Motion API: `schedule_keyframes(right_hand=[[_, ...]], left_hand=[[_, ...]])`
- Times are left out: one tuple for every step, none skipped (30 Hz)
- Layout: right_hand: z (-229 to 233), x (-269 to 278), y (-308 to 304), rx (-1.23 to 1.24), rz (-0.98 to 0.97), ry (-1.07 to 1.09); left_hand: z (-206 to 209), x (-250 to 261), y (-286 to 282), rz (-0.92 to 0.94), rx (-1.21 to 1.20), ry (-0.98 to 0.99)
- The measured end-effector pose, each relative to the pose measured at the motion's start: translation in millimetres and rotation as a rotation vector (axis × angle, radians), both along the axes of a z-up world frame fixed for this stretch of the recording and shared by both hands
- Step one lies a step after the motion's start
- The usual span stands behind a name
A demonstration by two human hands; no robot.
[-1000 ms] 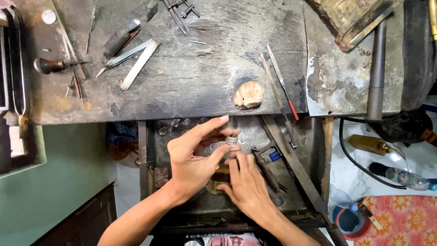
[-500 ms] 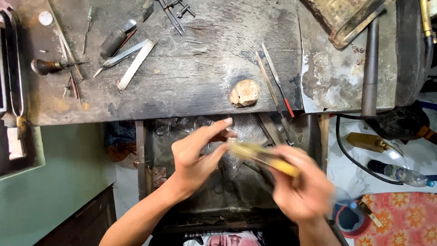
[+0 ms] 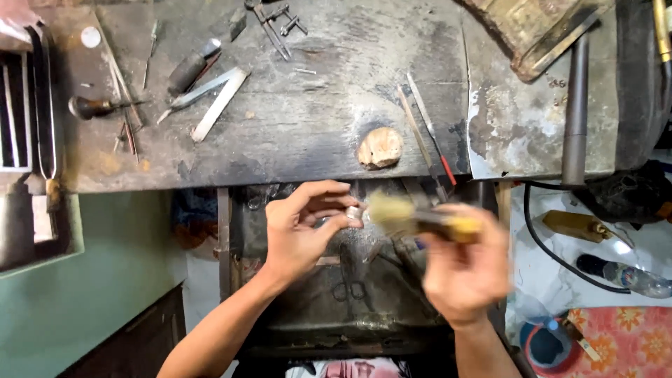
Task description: Sawing a metal ring on a jeweler's workbench.
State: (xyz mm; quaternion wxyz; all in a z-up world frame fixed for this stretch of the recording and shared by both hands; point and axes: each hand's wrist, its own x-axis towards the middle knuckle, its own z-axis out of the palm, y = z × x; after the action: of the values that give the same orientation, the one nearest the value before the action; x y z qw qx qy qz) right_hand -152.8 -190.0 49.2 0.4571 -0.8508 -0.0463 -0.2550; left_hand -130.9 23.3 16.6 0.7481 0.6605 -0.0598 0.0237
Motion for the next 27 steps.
schedule_keyframes(right_hand=[[-3.6, 4.1, 2.2, -0.068, 0.095, 0.038], [-6.3, 7.4, 3.9, -0.138, 0.187, 0.082], [-2.3, 5.0, 0.4, -0.138, 0.181, 0.079], [1.0, 1.4, -2.5, -0.149, 0.061, 0.045], [4.1, -2.2, -5.2, -0.159, -0.059, 0.012], [-5.5, -6.0, -3.9, -0.157, -0.06, 0.015], [-14.6, -10.1, -2.7, -0.032, -0.085, -0.057], [-24.4, -12.0, -1.1, 0.096, -0.111, -0.135], [-22.3, -3.2, 2.0, 0.099, -0.114, -0.142], [-19.8, 3.4, 4.4, -0.053, 0.035, -0.078], [-17.7, 10.0, 6.8, -0.202, 0.185, -0.008], [-15.2, 4.5, 2.3, -0.202, 0.184, -0.008], [-12.7, -0.6, -2.0, -0.226, 0.086, -0.098], [-9.3, -5.7, -6.4, -0.248, -0.01, -0.183], [-3.7, -12.1, -6.1, -0.248, -0.008, -0.18], [0.9, -18.5, -6.2, -0.124, -0.081, -0.203], [5.6, -25.0, -6.6, 0.003, -0.151, -0.222], [6.3, -28.8, -3.2, 0.004, -0.152, -0.224], [6.8, -32.6, -0.1, -0.039, -0.245, -0.229], [7.4, -39.3, 3.2, -0.085, -0.342, -0.227], [3.6, -30.3, 7.7, -0.086, -0.347, -0.223], [-0.1, -20.5, 12.0, -0.074, -0.094, -0.211], [-3.6, -10.7, 16.5, -0.06, 0.158, -0.194], [1.8, -6.1, 15.9, -0.061, 0.157, -0.196], [7.0, -1.5, 15.5, -0.13, 0.165, -0.111], [12.3, 2.3, 14.9, -0.198, 0.173, -0.021], [9.5, -9.0, 12.8, -0.198, 0.174, -0.019]], left_hand=[[-4.7, 0.5, -0.7, -0.01, -0.059, 0.001], [-9.0, 0.7, -1.8, -0.023, -0.12, 0.007], [-7.1, 2.2, -1.1, -0.029, -0.12, 0.003], [-5.7, 1.2, 0.5, -0.029, -0.189, 0.095], [-4.4, 0.1, 2.2, -0.029, -0.259, 0.187], [-5.7, 1.0, 1.8, -0.03, -0.256, 0.189], [-6.5, 1.7, 1.1, -0.081, -0.306, 0.196], [-7.5, 5.0, 0.9, -0.135, -0.353, 0.195], [-7.9, 7.0, 1.8, -0.139, -0.35, 0.189], [-8.5, 6.8, 2.0, -0.083, -0.256, 0.223], [-9.6, 6.7, 2.4, -0.027, -0.161, 0.256], [-12.1, 4.0, 3.5, -0.028, -0.161, 0.256], [-14.5, 1.7, 5.0, -0.049, -0.234, 0.3], [-16.0, -1.2, 6.4, -0.067, -0.308, 0.349], [-13.9, -0.4, 6.0, -0.065, -0.307, 0.353], [-12.6, 0.4, 5.1, -0.062, -0.315, 0.37], [-11.3, 1.0, 4.0, -0.058, -0.322, 0.388], [-14.0, 1.9, 4.1, -0.059, -0.321, 0.386], [-16.9, 2.9, 3.9, -0.073, -0.333, 0.381], [-20.3, 1.4, 3.6, -0.09, -0.346, 0.382], [-20.2, -0.5, 2.8, -0.094, -0.345, 0.387], [-19.9, -1.2, 1.9, -0.1, -0.354, 0.394], [-19.5, -1.9, 1.3, -0.107, -0.363, 0.4], [-23.2, 0.6, 3.4, -0.108, -0.363, 0.397], [-27.1, 3.2, 5.8, -0.093, -0.346, 0.407], [-31.1, 4.6, 7.9, -0.076, -0.33, 0.422], [-30.4, 3.1, 8.1, -0.076, -0.33, 0.423]])
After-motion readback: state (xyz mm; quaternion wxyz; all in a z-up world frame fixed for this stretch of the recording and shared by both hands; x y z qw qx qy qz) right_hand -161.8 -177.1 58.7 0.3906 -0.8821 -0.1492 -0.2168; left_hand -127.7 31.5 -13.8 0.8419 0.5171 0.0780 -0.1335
